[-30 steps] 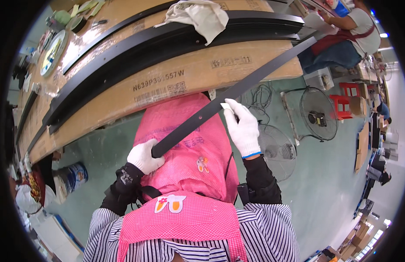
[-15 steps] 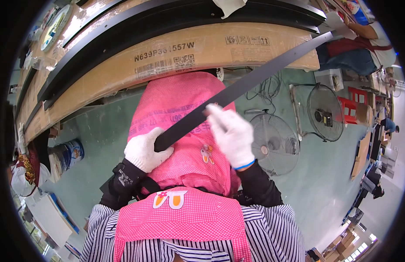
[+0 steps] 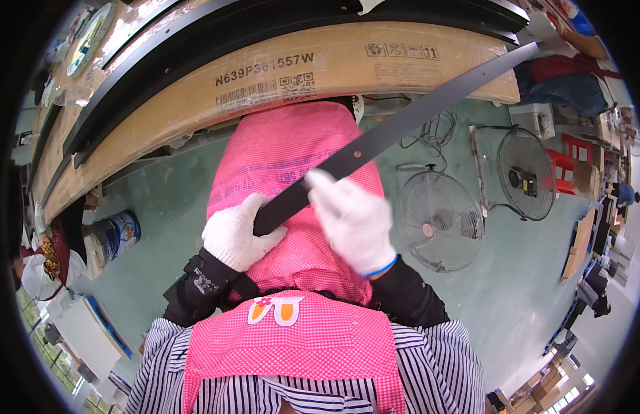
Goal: Wiping down long black structural parts with a cloth in a furniture manufacturing workshop.
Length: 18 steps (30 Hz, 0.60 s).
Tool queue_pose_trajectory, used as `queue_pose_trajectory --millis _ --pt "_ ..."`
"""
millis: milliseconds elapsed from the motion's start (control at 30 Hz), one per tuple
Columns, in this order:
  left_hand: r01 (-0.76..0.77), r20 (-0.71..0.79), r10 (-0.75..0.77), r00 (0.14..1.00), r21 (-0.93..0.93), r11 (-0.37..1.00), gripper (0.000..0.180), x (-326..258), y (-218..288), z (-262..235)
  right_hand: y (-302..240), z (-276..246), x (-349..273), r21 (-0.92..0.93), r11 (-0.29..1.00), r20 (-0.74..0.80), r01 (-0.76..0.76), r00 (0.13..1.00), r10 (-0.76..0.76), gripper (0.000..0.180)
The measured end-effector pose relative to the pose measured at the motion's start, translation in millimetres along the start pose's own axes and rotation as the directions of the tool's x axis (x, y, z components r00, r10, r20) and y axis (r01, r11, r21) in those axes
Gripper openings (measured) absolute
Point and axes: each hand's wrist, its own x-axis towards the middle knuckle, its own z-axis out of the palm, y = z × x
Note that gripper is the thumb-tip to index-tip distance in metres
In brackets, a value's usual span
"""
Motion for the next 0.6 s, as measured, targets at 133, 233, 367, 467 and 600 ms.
queue_pose_trajectory --millis 133,233,367,467,600 --pt "0.011 -0.023 -0.011 1.000 0.006 1.000 0.055 1 2 4 -8 0 -3 -0.040 0.999 0.020 0.016 1.000 -0.015 0.028" --pt "0.021 -0.004 -0.021 1.000 0.020 1.000 0.059 3 3 4 -9 6 -7 -0.041 0.994 0.203 0.097 0.975 -0.087 0.028" --pt "0.039 0.003 -0.039 0.999 0.038 0.999 0.067 3 9 0 9 -2 6 -0.021 1.000 -0.122 0.008 0.992 -0.011 0.029" --pt "-0.007 -0.037 0.008 0.999 0.023 1.000 0.071 4 2 9 -10 4 -12 -0.018 0.996 0.178 0.093 0.980 -0.088 0.027" --pt "0.028 -0.024 -0.028 0.999 0.010 1.000 0.075 0 7 2 8 -2 8 -0.036 0.999 -0.113 -0.016 0.993 0.012 0.028"
